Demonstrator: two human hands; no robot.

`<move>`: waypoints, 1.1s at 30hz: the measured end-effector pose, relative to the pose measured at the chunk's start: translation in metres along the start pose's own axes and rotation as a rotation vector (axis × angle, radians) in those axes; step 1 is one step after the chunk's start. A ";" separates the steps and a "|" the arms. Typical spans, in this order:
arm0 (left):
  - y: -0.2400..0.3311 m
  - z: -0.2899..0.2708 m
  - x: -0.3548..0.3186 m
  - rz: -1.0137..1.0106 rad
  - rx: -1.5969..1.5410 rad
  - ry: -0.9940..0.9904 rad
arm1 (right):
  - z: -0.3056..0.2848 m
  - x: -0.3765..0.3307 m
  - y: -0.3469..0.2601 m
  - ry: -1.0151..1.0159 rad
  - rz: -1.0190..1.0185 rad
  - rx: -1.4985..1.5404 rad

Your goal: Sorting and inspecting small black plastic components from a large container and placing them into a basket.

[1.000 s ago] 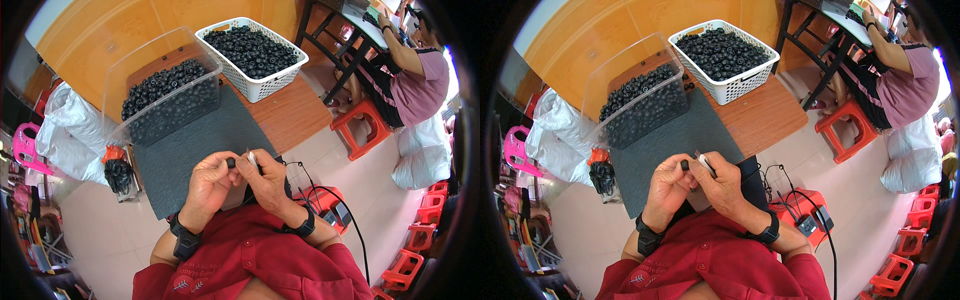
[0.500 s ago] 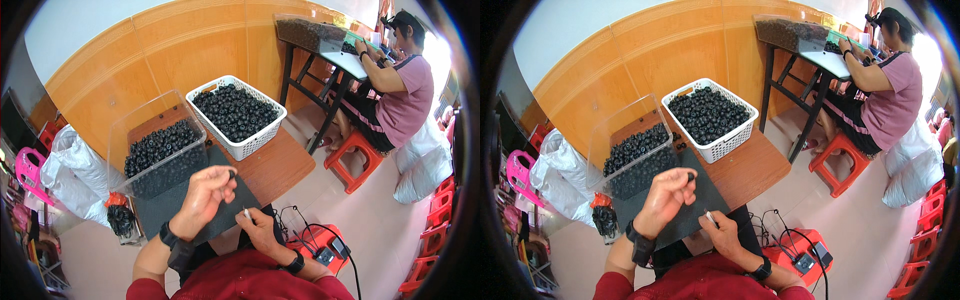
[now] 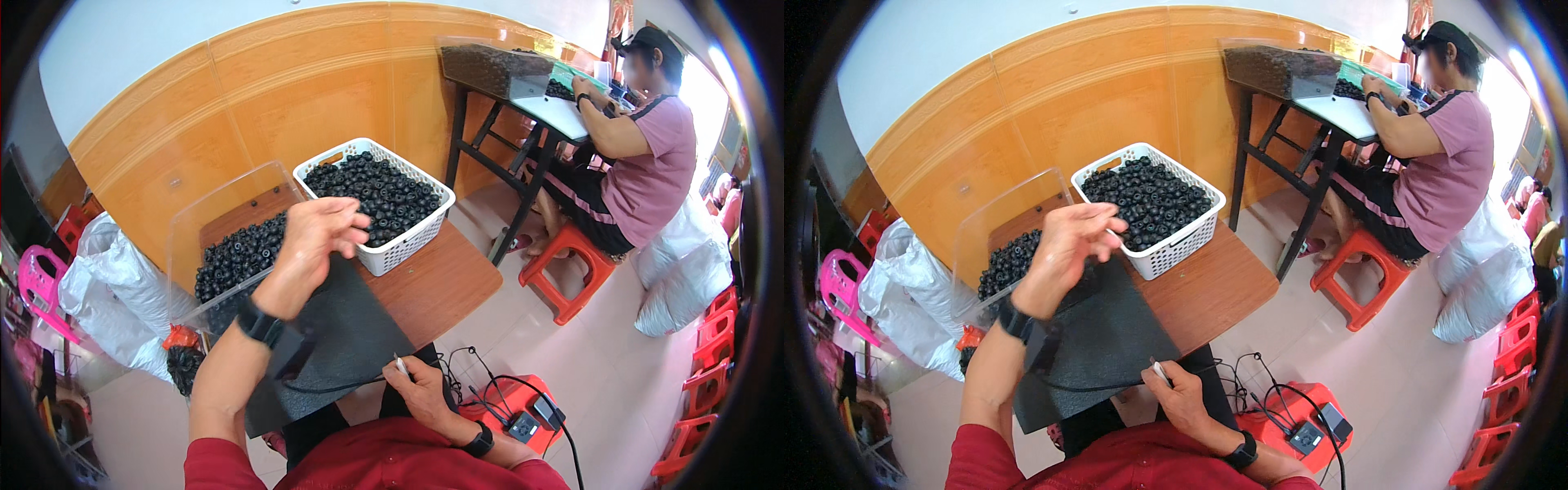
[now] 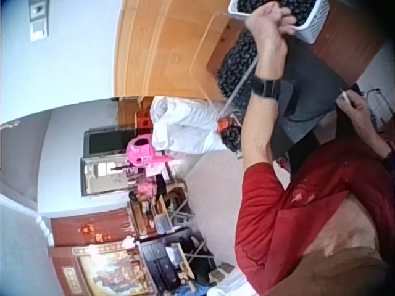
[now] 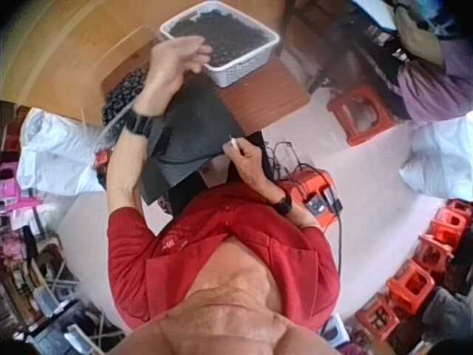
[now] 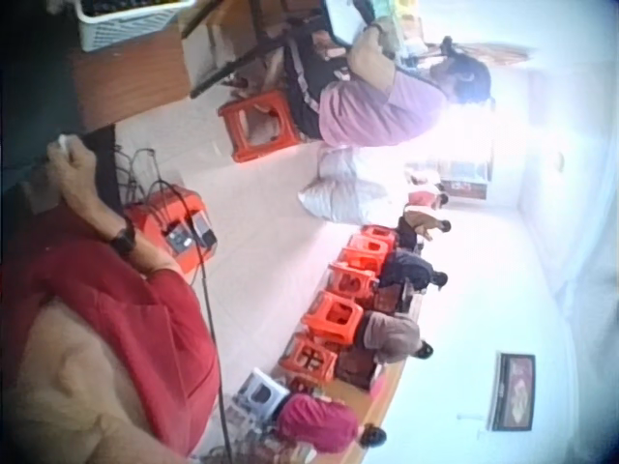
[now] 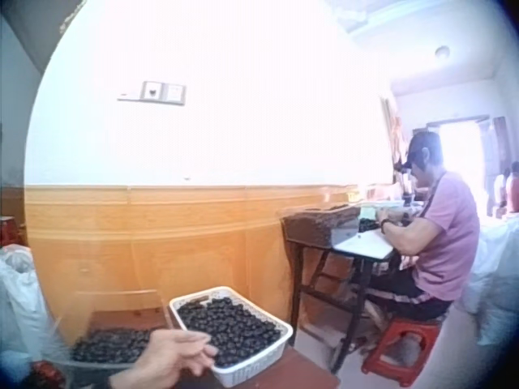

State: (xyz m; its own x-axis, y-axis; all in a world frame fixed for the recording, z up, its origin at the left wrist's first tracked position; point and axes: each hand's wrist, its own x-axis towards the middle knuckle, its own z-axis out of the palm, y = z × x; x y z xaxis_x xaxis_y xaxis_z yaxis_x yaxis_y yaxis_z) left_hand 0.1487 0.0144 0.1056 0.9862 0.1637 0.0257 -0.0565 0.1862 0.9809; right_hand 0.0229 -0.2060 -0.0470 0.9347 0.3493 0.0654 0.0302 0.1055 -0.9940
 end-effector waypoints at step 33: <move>-0.017 -0.229 -0.039 -0.481 1.262 -0.369 | 0.034 -0.004 -0.011 -0.157 0.090 -0.049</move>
State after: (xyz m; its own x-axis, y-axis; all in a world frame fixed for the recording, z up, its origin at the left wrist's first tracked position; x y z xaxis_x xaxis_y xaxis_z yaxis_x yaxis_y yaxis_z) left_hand 0.0759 0.2264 0.0439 0.8635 0.0362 -0.5030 0.2767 -0.8679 0.4125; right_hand 0.0064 -0.1769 -0.0332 0.8677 0.4968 -0.0148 -0.0303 0.0231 -0.9993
